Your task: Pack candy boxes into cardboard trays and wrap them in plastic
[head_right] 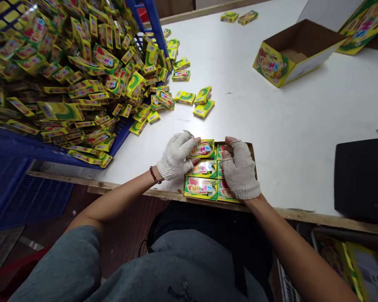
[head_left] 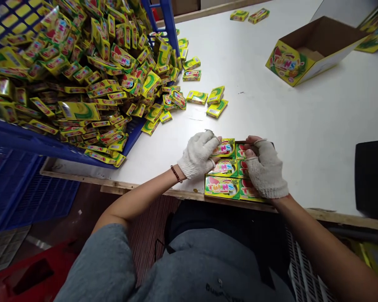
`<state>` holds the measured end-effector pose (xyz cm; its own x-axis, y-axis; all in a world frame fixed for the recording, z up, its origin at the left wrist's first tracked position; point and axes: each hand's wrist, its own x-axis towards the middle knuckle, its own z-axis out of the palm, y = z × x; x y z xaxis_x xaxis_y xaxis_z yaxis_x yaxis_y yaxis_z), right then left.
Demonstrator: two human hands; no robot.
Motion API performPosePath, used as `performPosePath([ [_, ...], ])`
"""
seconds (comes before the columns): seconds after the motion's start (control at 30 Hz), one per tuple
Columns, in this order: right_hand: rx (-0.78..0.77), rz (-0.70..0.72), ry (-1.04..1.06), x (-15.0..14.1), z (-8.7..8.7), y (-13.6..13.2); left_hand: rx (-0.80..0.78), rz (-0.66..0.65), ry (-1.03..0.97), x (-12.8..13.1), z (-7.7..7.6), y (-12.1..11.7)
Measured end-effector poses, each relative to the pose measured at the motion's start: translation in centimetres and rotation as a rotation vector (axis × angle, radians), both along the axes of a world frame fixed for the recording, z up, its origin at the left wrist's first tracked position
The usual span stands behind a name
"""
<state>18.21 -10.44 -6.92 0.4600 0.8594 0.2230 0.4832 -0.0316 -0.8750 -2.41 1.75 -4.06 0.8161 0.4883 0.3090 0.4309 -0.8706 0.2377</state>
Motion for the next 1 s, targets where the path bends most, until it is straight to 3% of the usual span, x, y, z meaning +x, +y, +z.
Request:
performPosePath([
  [0.17, 0.006, 0.206, -0.247, 1.0, 0.3, 1.8, -0.071, -0.009, 0.066, 1.2, -0.7, 0.0],
  [0.33, 0.009, 0.396, -0.501, 1.5, -0.4, 3.0, -0.008, -0.011, 0.141, 0.4, 0.2, -0.9],
  [0.57, 0.14, 0.426, -0.848, 0.9, -1.2, 1.4, 0.047, 0.028, 0.249, -1.3, 0.6, -4.0],
  [0.77, 0.122, 0.481, -0.97, 0.7, -0.2, 1.2, -0.007, -0.052, 0.209, -1.3, 0.7, -3.0],
  [0.9, 0.111, 0.499, -0.996, 0.6, 0.5, 0.9, -0.011, -0.003, 0.109, -2.0, 0.5, -2.8],
  [1.0, 0.072, 0.531, -1.008, 0.4, 0.8, 0.7, 0.045, 0.004, 0.147, -2.2, 0.6, -3.3],
])
